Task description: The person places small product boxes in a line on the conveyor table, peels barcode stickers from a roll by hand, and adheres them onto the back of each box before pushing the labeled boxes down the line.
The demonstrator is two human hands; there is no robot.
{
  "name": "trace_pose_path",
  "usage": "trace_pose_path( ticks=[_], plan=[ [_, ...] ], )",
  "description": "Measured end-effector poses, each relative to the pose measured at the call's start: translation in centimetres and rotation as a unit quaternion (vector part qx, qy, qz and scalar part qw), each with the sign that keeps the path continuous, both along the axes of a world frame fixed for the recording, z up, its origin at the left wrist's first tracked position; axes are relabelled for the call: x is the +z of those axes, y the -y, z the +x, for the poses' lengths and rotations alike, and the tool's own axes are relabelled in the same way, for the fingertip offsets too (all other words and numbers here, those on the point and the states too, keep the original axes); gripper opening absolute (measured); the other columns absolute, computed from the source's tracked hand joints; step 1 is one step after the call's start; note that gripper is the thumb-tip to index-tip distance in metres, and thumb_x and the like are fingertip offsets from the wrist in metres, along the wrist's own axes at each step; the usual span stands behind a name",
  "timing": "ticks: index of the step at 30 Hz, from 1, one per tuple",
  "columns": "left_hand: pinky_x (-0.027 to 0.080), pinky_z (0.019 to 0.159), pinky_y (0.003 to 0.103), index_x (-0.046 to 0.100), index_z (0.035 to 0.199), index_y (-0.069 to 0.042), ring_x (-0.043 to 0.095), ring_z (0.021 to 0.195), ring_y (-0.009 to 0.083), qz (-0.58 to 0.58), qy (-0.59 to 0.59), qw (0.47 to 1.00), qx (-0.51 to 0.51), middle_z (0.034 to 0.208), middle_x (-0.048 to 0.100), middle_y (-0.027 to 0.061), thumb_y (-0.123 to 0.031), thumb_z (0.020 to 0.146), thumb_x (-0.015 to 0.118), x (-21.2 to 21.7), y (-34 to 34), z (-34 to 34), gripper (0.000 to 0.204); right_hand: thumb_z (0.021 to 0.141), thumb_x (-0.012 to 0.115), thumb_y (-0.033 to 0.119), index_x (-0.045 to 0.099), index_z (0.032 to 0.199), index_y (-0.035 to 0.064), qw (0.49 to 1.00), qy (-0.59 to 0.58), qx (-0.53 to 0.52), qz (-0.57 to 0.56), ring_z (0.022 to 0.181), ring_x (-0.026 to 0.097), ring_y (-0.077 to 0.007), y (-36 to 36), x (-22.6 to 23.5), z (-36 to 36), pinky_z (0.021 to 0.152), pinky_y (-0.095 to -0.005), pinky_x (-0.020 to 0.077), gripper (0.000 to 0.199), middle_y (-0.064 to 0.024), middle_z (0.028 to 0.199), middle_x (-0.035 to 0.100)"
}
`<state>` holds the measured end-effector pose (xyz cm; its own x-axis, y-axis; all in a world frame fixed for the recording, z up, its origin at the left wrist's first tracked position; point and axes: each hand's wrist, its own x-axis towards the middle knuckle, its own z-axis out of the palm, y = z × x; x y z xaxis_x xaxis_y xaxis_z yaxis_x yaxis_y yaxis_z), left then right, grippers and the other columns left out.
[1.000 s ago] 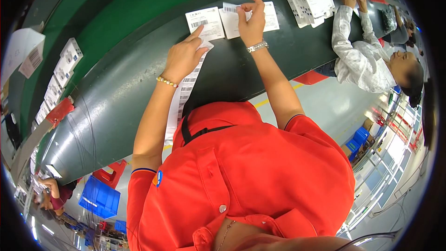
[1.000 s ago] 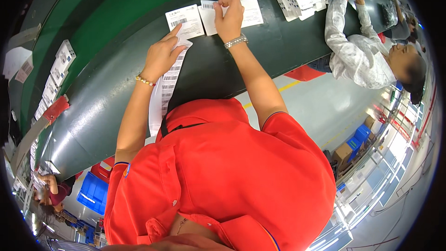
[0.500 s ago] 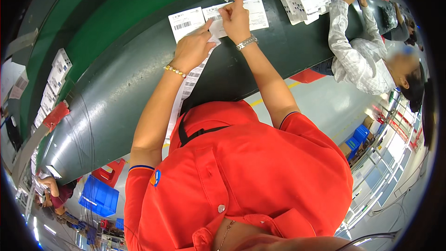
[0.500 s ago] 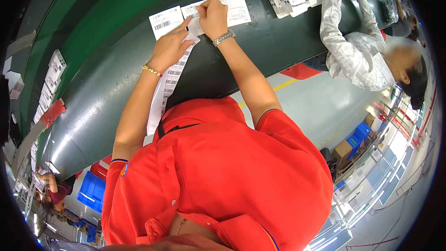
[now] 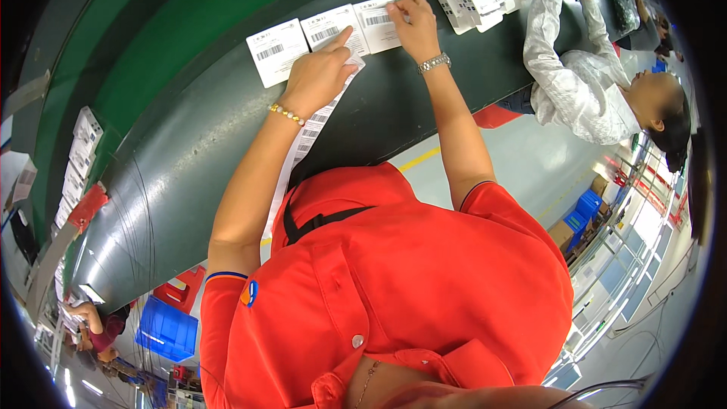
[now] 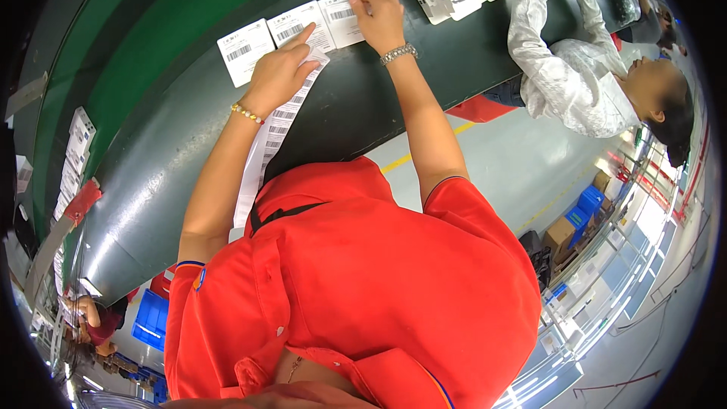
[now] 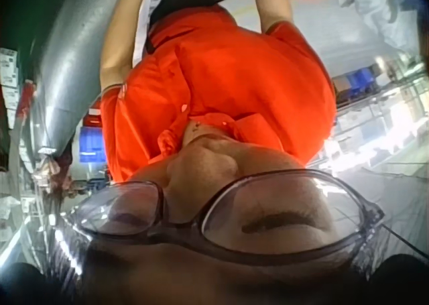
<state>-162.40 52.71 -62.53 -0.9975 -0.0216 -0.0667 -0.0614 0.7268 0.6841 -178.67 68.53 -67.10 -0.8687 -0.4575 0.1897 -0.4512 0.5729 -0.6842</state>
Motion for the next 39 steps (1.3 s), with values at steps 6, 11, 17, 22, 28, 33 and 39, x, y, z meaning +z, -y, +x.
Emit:
trace_pose_path(
  ticks=[6,11,17,22,28,33,39],
  plan=[
    [0.052,0.065,0.038,0.059,0.082,-0.001,0.064,0.077,0.0268,-0.02,0.017,0.999,-0.025,0.136,0.046,0.0062,-0.022,0.082,0.062,-0.5,-1.5,-1.9,0.021,0.079,0.066,0.027,0.067,0.077,0.0088,0.999,0.001,0.015,0.043,0.081,0.055,-0.0237,0.0,-0.4,-0.6,0.072,-0.0386,0.0368,0.018,-0.004,0.08,0.058],
    [0.052,0.067,0.039,0.06,0.083,-0.001,0.064,0.079,0.027,-0.025,0.0,0.999,-0.032,0.137,0.045,0.0059,-0.021,0.082,0.062,-1.0,-1.8,-3.0,0.02,0.079,0.066,0.026,0.067,0.073,0.009,0.999,-0.014,0.011,0.049,0.079,0.054,-0.0231,0.3,-0.8,-0.5,0.07,-0.0385,0.0355,0.018,-0.0031,0.078,0.057],
    [0.052,0.067,0.039,0.06,0.081,-0.001,0.065,0.079,0.0276,-0.049,0.048,0.997,-0.027,0.137,0.045,0.0052,-0.02,0.082,0.063,-0.8,-2.3,-2.7,0.02,0.073,0.071,0.038,0.062,0.079,0.0122,0.971,-0.178,0.025,0.157,0.078,0.054,-0.0277,0.7,1.2,1.2,0.068,-0.0395,0.0361,0.028,-0.0054,0.082,0.055],
    [0.052,0.066,0.039,0.059,0.079,-0.001,0.064,0.078,0.0288,-0.037,0.029,0.999,-0.014,0.135,0.047,0.0053,-0.02,0.082,0.063,0.3,-1.2,-0.9,0.019,0.069,0.074,0.039,0.055,0.105,0.0093,0.979,-0.174,0.019,0.104,0.087,0.053,-0.0319,-1.7,-0.2,-1.6,0.073,-0.0432,0.0409,0.051,-0.0107,0.095,0.055],
    [0.046,0.084,0.034,0.061,0.089,0.0,0.055,0.11,0.0315,0.075,-0.052,0.975,0.201,0.14,0.039,0.015,-0.013,0.083,0.062,-1.7,3.9,8.9,0.015,0.065,0.079,0.016,0.033,0.139,0.0123,0.975,0.065,0.202,0.064,0.128,0.038,-0.0355,-5.6,0.9,0.4,0.101,-0.0374,0.038,0.087,-0.014,0.145,0.032],
    [0.032,0.102,0.031,0.061,0.109,0.002,0.034,0.132,0.0245,0.197,-0.001,0.956,0.217,0.146,0.028,0.0187,-0.006,0.082,0.063,-3.3,2.8,10.0,0.028,0.064,0.081,0.014,0.034,0.139,0.0109,0.98,0.057,0.187,0.028,0.124,0.045,-0.0322,-3.9,-0.3,-0.6,0.1,-0.0356,0.0401,0.089,-0.014,0.14,0.04],
    [0.045,0.077,0.023,0.064,0.104,-0.001,0.056,0.086,0.0089,0.303,0.065,0.879,0.362,0.1,0.064,0.0023,-0.014,0.086,0.064,1.6,11.1,9.1,0.022,0.072,0.077,0.033,0.056,0.113,0.0015,0.988,0.087,0.122,-0.039,0.088,0.067,-0.0273,3.7,3.3,-2.0,0.076,-0.0327,0.053,0.056,-0.0177,0.094,0.067]
  ],
)
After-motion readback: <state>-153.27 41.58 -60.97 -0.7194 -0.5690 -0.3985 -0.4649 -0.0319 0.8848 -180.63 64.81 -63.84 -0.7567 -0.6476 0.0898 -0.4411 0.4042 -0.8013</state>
